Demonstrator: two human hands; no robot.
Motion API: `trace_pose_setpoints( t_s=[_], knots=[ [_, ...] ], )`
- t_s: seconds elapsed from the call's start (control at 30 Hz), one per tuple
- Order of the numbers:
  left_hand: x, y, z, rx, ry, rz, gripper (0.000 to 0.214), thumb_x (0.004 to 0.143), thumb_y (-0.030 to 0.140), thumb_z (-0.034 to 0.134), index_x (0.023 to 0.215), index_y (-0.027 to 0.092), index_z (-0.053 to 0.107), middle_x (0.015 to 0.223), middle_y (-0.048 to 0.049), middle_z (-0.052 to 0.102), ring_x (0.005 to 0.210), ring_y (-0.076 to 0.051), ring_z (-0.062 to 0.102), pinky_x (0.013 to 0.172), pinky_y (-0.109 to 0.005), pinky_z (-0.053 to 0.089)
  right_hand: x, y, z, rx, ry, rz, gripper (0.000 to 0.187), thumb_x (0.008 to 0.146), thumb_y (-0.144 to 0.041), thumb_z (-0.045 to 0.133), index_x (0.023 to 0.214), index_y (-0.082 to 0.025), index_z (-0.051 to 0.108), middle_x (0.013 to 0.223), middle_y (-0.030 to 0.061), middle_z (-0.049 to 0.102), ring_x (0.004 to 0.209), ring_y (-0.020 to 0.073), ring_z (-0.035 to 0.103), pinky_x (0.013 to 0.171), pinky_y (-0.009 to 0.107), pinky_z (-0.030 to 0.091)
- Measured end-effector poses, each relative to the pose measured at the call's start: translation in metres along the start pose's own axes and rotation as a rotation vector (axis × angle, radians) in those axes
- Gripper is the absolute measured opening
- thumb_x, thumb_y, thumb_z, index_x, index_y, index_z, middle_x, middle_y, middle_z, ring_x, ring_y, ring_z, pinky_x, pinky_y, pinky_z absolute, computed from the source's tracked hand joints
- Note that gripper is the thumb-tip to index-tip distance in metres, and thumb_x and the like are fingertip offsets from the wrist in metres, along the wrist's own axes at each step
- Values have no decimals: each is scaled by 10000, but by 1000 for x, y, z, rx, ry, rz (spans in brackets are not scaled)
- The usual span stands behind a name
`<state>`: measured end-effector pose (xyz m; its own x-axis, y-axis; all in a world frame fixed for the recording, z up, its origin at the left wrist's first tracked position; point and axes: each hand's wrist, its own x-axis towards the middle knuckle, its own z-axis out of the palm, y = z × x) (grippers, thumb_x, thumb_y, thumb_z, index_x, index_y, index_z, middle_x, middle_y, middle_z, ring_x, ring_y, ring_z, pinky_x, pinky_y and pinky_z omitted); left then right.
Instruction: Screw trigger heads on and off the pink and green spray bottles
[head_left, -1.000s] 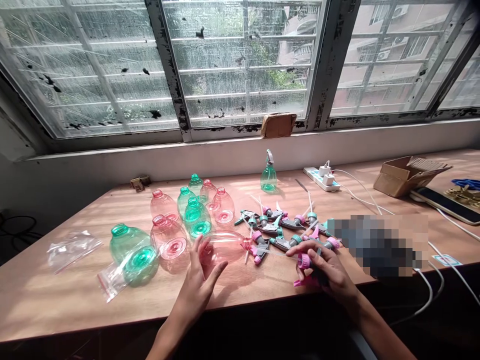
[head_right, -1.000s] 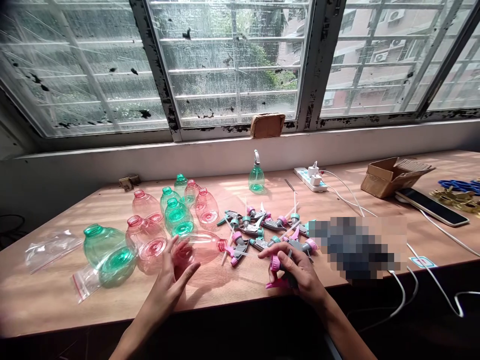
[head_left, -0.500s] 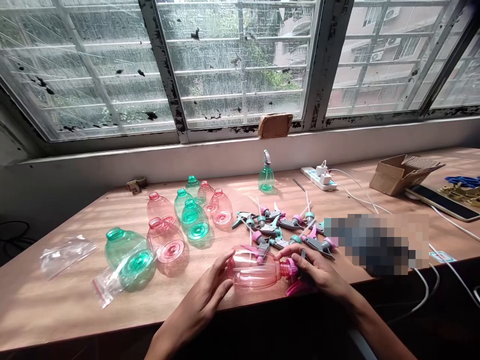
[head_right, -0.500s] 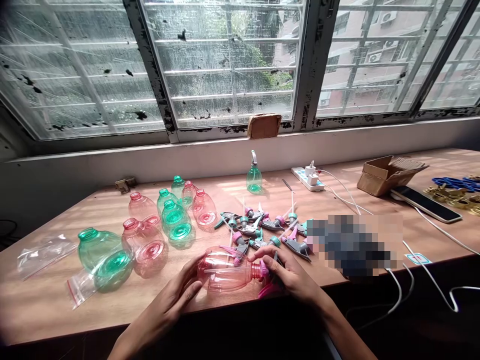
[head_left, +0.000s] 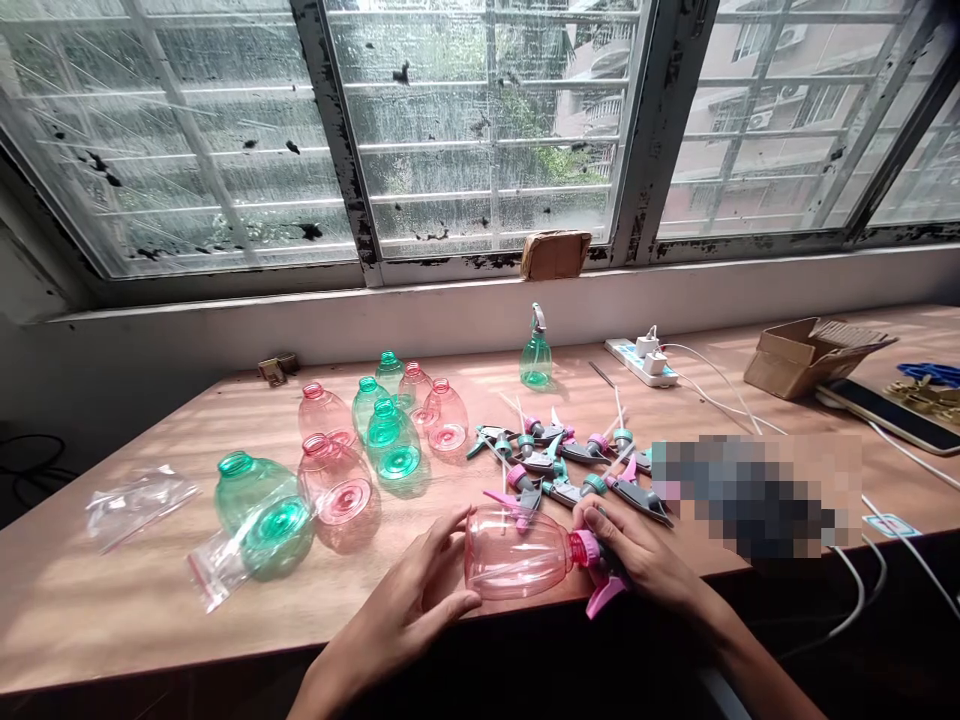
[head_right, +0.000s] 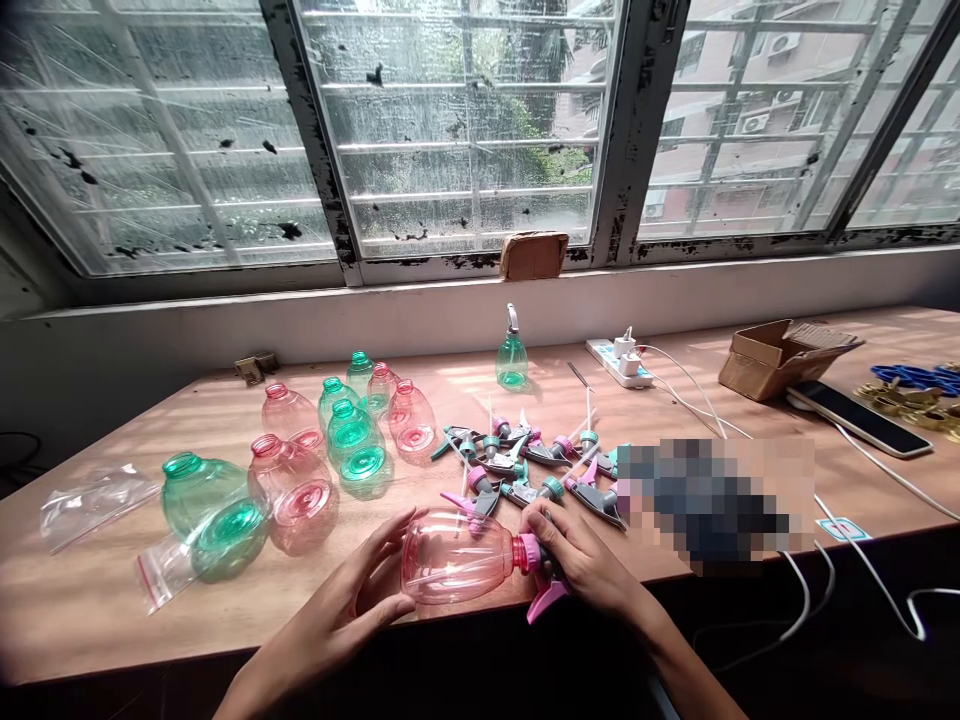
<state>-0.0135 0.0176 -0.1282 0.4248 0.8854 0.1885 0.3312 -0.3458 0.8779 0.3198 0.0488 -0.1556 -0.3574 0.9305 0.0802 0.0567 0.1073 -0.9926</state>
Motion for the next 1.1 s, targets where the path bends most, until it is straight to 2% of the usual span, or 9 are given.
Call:
trace_pose_setpoints(
  t_s=[0.13, 0.2, 0.27, 0.33, 0.53, 0.67, 0.83, 0.93, 1.1],
  knots=[
    [2, -2, -1, 82, 2, 26, 729, 965, 326, 769, 1607, 410, 435, 1609, -63, 570, 1439, -358, 596, 1183, -520, 535, -1, 3, -3, 61, -10, 8, 376, 1038, -589, 591, 1210, -254, 594, 807, -34, 574, 698, 162, 541, 654, 281, 434],
    [2, -3, -1, 128, 9, 49, 759, 956, 320, 778, 1613, 425, 412, 1613, -58, 563, 1447, -362, 587, 1190, -518, 527, -2, 4, -6, 125, -57, -1, 439, 1013, -553, 646, 1328, -270, 531, 902, -23, 591, 763, 170, 566, 700, 289, 451],
    [2, -4, -2, 159, 5, 65, 770, 960, 322, 772, 1620, 439, 393, 1631, -48, 542, 1471, -363, 560, 1220, -529, 490, -3, 4, -7, 182, -113, -13, 524, 964, -558, 698, 1359, -277, 500, 971, -13, 595, 798, 176, 576, 710, 292, 455],
    [1, -5, -1, 175, 0, 62, 766, 975, 334, 757, 1629, 443, 372, 1654, -44, 514, 1493, -361, 533, 1240, -539, 461, -4, 2, -8, 179, -126, -11, 548, 925, -573, 732, 1326, -273, 511, 1002, -4, 604, 835, 185, 575, 723, 291, 457],
    [1, -12, -1, 102, 13, -5, 732, 1016, 409, 702, 1648, 436, 333, 1690, -57, 461, 1502, -362, 519, 1234, -537, 467, -5, -9, -5, -21, -44, 23, 348, 956, -545, 716, 1066, -246, 575, 813, -42, 536, 735, 161, 490, 682, 279, 416],
    [3, -15, -3, -56, 38, -60, 619, 1072, 522, 572, 1640, 384, 366, 1652, -90, 503, 1480, -357, 543, 1227, -543, 466, -2, -8, -3, -59, -68, -3, 356, 901, -530, 787, 1061, -246, 644, 916, -16, 566, 777, 172, 524, 699, 292, 434],
    [5, -15, -4, -76, 33, -82, 683, 1053, 599, 571, 1647, 339, 357, 1666, -109, 490, 1486, -365, 527, 1230, -511, 451, -2, -1, -5, -133, -38, -8, 375, 876, -541, 812, 1072, -242, 701, 1018, 24, 618, 841, 200, 560, 744, 320, 463],
    [6, -16, -4, -50, 25, -105, 760, 1037, 665, 548, 1659, 288, 329, 1695, -129, 444, 1521, -374, 474, 1237, -496, 430, -3, 1, -6, -104, -57, 49, 399, 887, -561, 790, 1105, -239, 701, 986, 20, 622, 831, 202, 571, 756, 326, 474],
    [8, -18, -7, -31, -11, -59, 810, 988, 778, 507, 1598, 251, 422, 1671, -132, 473, 1537, -403, 428, 1264, -488, 364, -4, -3, -7, -171, -88, 46, 375, 852, -544, 829, 1053, -242, 734, 901, -10, 578, 855, 201, 540, 784, 313, 462]
  ],
)
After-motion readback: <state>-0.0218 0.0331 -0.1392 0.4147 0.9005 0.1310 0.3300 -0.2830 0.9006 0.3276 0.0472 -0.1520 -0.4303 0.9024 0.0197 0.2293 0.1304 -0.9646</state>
